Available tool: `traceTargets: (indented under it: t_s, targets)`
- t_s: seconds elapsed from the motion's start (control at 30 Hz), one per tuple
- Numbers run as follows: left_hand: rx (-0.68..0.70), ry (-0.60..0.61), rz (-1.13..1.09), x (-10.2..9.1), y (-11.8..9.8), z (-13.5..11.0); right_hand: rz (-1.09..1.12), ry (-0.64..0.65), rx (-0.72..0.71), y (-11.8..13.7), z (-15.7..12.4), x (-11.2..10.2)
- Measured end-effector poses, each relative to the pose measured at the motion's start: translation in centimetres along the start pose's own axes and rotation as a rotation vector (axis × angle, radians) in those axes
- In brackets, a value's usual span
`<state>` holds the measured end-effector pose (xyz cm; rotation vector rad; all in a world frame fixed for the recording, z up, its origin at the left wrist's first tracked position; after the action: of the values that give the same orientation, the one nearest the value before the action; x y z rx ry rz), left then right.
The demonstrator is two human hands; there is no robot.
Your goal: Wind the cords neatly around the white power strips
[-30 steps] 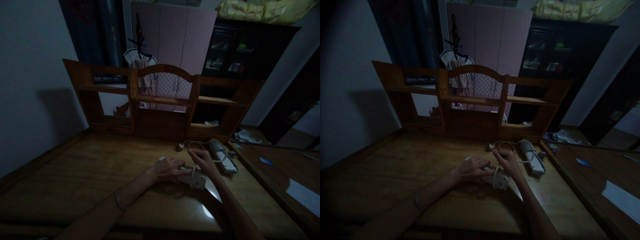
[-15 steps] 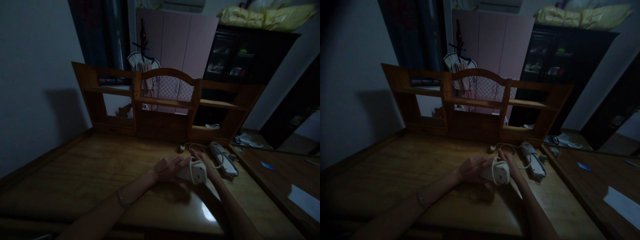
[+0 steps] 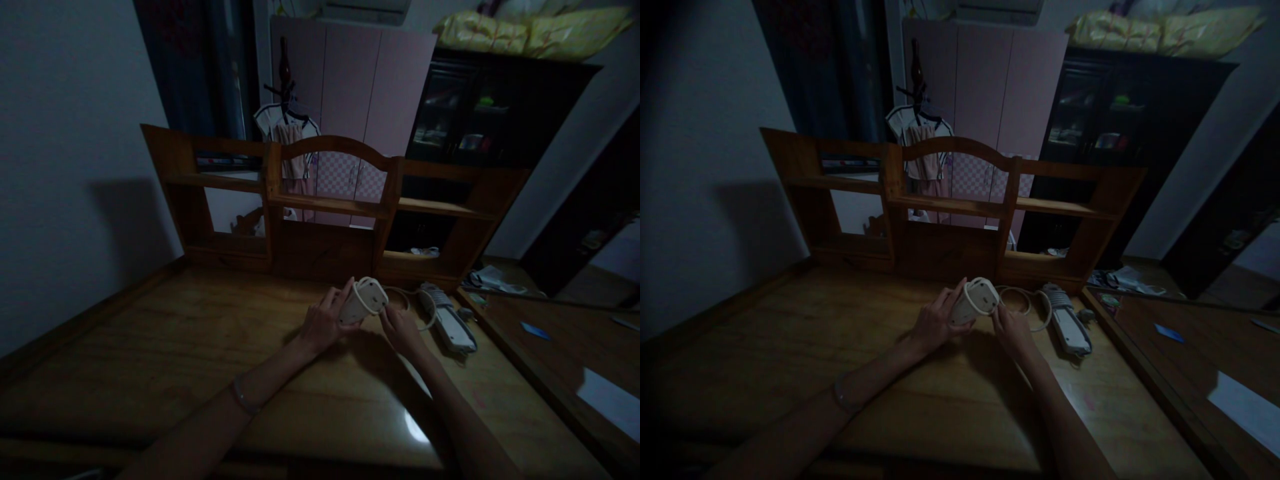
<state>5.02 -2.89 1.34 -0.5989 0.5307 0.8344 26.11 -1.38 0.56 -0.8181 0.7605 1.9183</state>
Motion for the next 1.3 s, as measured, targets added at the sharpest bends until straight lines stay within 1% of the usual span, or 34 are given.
traceTargets:
  t_s: [0.07,0.13,0.23,0.4,0.7,0.83,0.97,1.17,1.3]
  targets:
    - [-0.042,-0.024,0.03,0.0,0.2,0.1,0.131,0.045,-0.04,1.2,0.1,-1.0]
    - [-0.057,-0.043,0.04,0.0,0.3,0.2,0.247,0.093,-0.045,1.9,0.1,-1.8]
    - [-0.035,-0.053,0.057,0.1,0.2,0.1,0.301,0.123,-0.003,2.0,0.1,-2.1]
    - [0.027,-0.029,0.101,0.5,0.2,0.1,0.229,0.066,0.072,1.4,0.1,-1.5]
    - [0.149,-0.024,0.061,0.7,0.8,0.0,0.189,0.022,0.068,1.5,0.0,-1.4]
    - [0.194,-0.038,0.044,0.8,1.0,0.1,0.173,0.023,0.039,1.6,-0.1,-1.3]
    - [0.169,-0.033,0.044,0.8,0.9,0.0,0.12,0.007,0.036,1.5,0.0,-1.3]
    - [0.166,0.052,0.027,0.1,0.6,0.1,0.06,-0.007,0.058,1.0,0.0,-1.2]
    - [0.181,0.046,0.008,0.0,0.8,0.2,0.059,-0.004,0.055,1.1,0.0,-1.2]
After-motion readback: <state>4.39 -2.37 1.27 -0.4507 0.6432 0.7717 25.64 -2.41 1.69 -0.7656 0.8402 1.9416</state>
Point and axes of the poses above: each hand's wrist, its own z-axis towards the middle knuckle, its own x-axis out of the palm, y = z × x, the point moved 1 cm from there along z, towards the middle knuckle, and after that the axes turned 8 degrees about -y, right-handed, at the moved point
